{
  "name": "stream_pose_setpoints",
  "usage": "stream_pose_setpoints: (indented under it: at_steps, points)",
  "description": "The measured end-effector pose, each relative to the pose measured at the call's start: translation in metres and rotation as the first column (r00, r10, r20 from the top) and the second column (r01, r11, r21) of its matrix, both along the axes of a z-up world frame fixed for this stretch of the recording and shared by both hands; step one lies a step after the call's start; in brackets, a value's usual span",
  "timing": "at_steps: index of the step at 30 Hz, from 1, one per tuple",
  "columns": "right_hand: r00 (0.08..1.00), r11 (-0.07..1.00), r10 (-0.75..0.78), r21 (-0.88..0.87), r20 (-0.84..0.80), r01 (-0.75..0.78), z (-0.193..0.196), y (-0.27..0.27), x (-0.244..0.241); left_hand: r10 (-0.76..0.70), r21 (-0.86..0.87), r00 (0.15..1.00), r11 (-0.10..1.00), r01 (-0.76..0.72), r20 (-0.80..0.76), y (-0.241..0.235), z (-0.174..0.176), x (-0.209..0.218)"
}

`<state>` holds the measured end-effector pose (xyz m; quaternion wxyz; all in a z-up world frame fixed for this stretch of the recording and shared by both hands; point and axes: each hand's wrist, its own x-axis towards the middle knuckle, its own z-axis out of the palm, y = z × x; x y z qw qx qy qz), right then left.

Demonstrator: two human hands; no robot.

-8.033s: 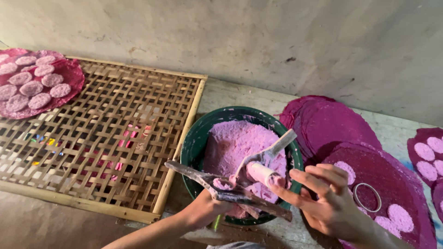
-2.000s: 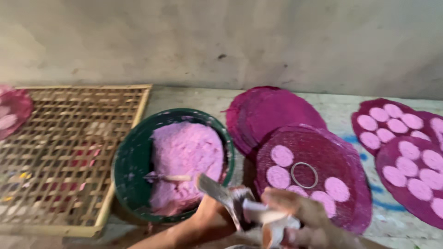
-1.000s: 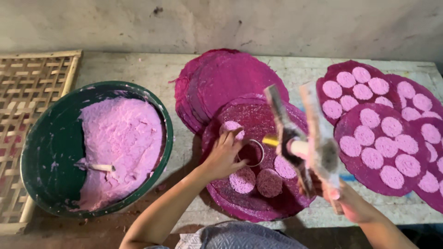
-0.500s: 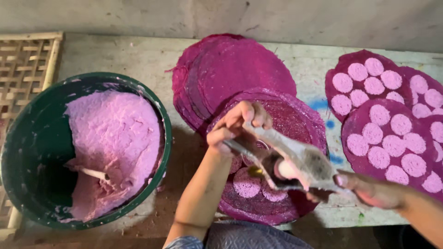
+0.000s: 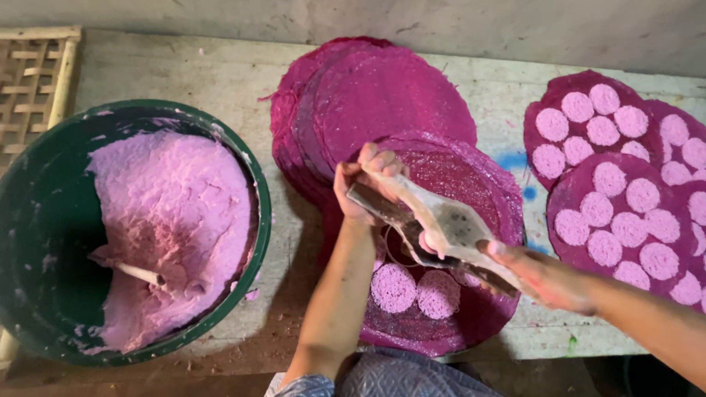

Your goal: The person uses a hand-stamping tool to apply pink paste from a bowl onto large purple dough circles, then moves the finished discs onto a wooden lattice drying rack.

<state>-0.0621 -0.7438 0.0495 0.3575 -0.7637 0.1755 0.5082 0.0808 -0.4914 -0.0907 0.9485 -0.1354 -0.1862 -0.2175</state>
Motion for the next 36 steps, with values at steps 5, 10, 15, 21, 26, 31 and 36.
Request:
stream_pose_setpoints:
  at_steps: [5,10,15,21,26,31,36]
  points:
    - [0.996,0.988,-0.023,0.153,0.090,0.009,-0.012,0.023,0.007,0.027,-0.037,1.000,0.999,-0.026,0.012,0.022,-0.009,0.007]
    - [0.988,0.959,-0.149,0.249,0.025,0.138,-0.019,0.017,0.000,0.024,0.011,0.998,1.000,-0.023,-0.053,0.011,-0.017,-0.003]
    - [0.982,0.986,-0.162,0.049,0.096,0.158,-0.010,0.004,0.000,0.031,0.050,0.994,0.998,-0.026,-0.101,-0.020,-0.024,-0.005]
    - [0.940,0.975,0.104,-0.219,0.325,-0.032,-0.002,0.016,0.008,0.006,0.078,1.000,0.997,-0.007,0.012,-0.026,-0.018,0.030]
    - [0.908,0.999,0.030,0.020,0.417,-0.042,-0.020,0.030,0.007,-0.041,0.080,0.997,0.996,0.036,0.063,-0.003,-0.008,0.039]
    - [0.945,0.978,-0.148,0.188,0.292,0.095,-0.043,0.036,0.000,0.007,0.129,1.000,0.992,-0.009,0.021,0.013,-0.007,0.027]
    - [0.959,0.955,-0.258,0.179,0.120,0.235,-0.032,0.025,-0.007,0.014,0.148,0.989,0.989,0.009,-0.149,-0.008,-0.013,0.005]
